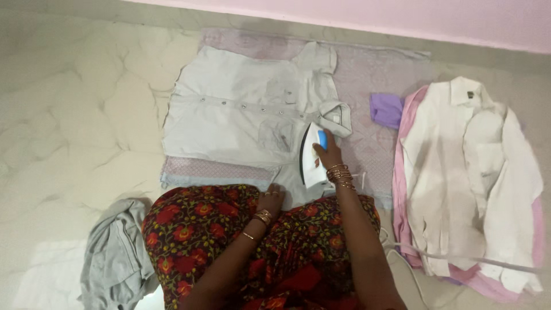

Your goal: The person irons a white shirt laid out on a mat on the floor, then switches to a gray shirt and continues ironing. The person uses a handheld iron and smooths the fabric with their hands.

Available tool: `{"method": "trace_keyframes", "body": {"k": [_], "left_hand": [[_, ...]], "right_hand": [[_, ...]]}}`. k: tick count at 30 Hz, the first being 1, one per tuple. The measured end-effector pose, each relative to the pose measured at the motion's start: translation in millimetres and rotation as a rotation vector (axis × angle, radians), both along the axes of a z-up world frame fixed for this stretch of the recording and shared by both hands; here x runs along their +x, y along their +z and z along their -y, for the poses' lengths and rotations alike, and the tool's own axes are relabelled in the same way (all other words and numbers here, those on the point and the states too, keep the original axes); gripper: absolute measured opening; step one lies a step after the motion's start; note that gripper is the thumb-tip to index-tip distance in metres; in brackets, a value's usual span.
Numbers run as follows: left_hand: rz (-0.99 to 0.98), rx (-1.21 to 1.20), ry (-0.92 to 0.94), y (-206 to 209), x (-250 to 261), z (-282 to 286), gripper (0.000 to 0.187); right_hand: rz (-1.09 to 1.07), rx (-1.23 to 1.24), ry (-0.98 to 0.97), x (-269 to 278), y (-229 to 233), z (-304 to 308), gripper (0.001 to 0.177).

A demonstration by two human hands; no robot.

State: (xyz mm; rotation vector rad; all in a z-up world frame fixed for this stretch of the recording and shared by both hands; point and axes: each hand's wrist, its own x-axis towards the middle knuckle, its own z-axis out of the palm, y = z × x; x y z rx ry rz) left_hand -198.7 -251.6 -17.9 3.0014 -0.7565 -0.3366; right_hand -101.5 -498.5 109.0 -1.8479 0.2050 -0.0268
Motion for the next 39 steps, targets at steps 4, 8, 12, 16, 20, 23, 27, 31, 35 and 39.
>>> {"method": "trace_keyframes", "body": {"k": [4, 8, 12, 16, 20, 23, 27, 31, 35, 39], "left_hand": [[0.024, -0.002, -0.004, 1, 13, 9, 0.034], [-0.096, -0.055, 0.010, 19, 25, 9, 0.021], [-0.194, -0.011, -0.035, 36, 26, 10, 0.016], [-0.245, -0.032, 0.002, 40, 30, 15, 0.015], [-0.276, -0.086, 0.025, 31, 38, 16, 0.015], [-0.280, -0.046, -0.009, 28, 38, 16, 0.016], [-0.228, -0.069, -0.015, 27, 35, 12, 0.015], [-0.248, -0.046, -0.026, 30, 31, 11, 0.014], [-0.189, -0.052, -0.014, 35, 27, 10, 0.011], [-0.198, -0.054, -0.004, 40, 26, 12, 0.012]], "right_hand": [[-0.075, -0.213, 0.107, -3, -27, -20, 0.077], [-0.143, -0.261, 0.037, -9, -35, -32, 0.072], [-0.168, -0.309, -0.006, 14, -26, -36, 0.070], [-0.156, -0.317, -0.025, 47, -24, -38, 0.067], [-0.146, -0.361, -0.067, 82, -26, -36, 0.067], [-0.163, -0.408, -0.083, 97, -25, -31, 0.067], [-0.184, -0.383, -0.056, 89, -27, -33, 0.069], [-0.172, -0.361, 0.055, 54, -27, -36, 0.068], [-0.166, -0.399, 0.158, 12, -21, -38, 0.067], [-0.178, -0.437, 0.170, 3, -11, -42, 0.066]]}}
